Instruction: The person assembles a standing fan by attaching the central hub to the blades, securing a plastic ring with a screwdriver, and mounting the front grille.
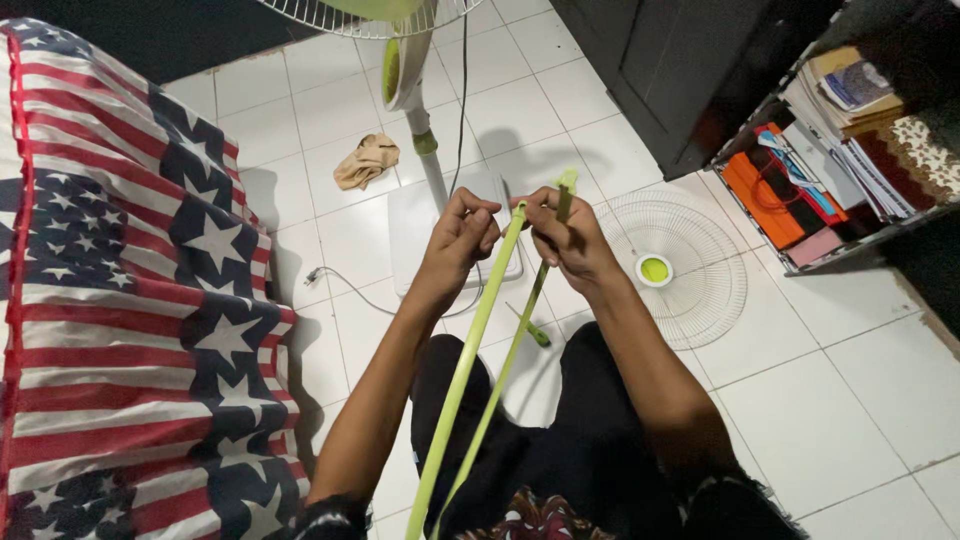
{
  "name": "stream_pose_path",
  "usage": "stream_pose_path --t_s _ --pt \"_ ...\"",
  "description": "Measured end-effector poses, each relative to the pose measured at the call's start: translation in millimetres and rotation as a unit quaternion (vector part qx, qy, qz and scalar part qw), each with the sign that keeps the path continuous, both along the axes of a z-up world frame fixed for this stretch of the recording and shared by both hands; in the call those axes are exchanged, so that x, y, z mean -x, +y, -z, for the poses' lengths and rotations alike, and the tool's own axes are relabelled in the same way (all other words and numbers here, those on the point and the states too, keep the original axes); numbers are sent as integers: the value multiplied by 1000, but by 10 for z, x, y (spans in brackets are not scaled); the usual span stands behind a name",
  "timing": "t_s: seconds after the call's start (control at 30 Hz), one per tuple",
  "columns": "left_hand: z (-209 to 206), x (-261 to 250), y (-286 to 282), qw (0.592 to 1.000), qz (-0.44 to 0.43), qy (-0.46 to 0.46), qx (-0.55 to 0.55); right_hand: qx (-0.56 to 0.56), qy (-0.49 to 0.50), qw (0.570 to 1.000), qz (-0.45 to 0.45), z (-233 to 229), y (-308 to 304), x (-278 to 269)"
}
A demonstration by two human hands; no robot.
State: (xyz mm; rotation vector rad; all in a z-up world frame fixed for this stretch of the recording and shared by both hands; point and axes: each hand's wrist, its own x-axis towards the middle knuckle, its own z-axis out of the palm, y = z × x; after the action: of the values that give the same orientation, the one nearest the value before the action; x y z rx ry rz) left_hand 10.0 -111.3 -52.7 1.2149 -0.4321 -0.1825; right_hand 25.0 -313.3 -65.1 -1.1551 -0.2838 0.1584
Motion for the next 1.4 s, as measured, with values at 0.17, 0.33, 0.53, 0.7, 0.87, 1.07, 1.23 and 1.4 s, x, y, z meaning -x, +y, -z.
stream_pose_path --t_s 0.17,0.33,0.53,0.7,0.87,1.07,1.23,1.4 --pt "66 -12 -57 998 -29 -44 -18 36 18 999 28 17 75 89" --pt "27 24 -132 998 -53 -10 -22 30 9 999 9 -1 82 127" --pt "-43 69 -156 998 -44 -33 -15 62 34 997 18 -39 55 130" --pt "-54 81 -171 992 -73 -69 -72 51 12 999 16 -65 55 141" --pt "-69 99 -173 991 -73 -69 -92 50 10 999 9 -64 34 151" --pt "-143 109 -123 990 -54 -69 -113 46 6 999 5 -33 50 129" --pt "-210 103 -56 992 -16 -19 -121 49 -20 998 -16 -25 39 133" --pt "-183 85 -58 997 -1 38 -74 56 -13 998 -16 -29 60 128"
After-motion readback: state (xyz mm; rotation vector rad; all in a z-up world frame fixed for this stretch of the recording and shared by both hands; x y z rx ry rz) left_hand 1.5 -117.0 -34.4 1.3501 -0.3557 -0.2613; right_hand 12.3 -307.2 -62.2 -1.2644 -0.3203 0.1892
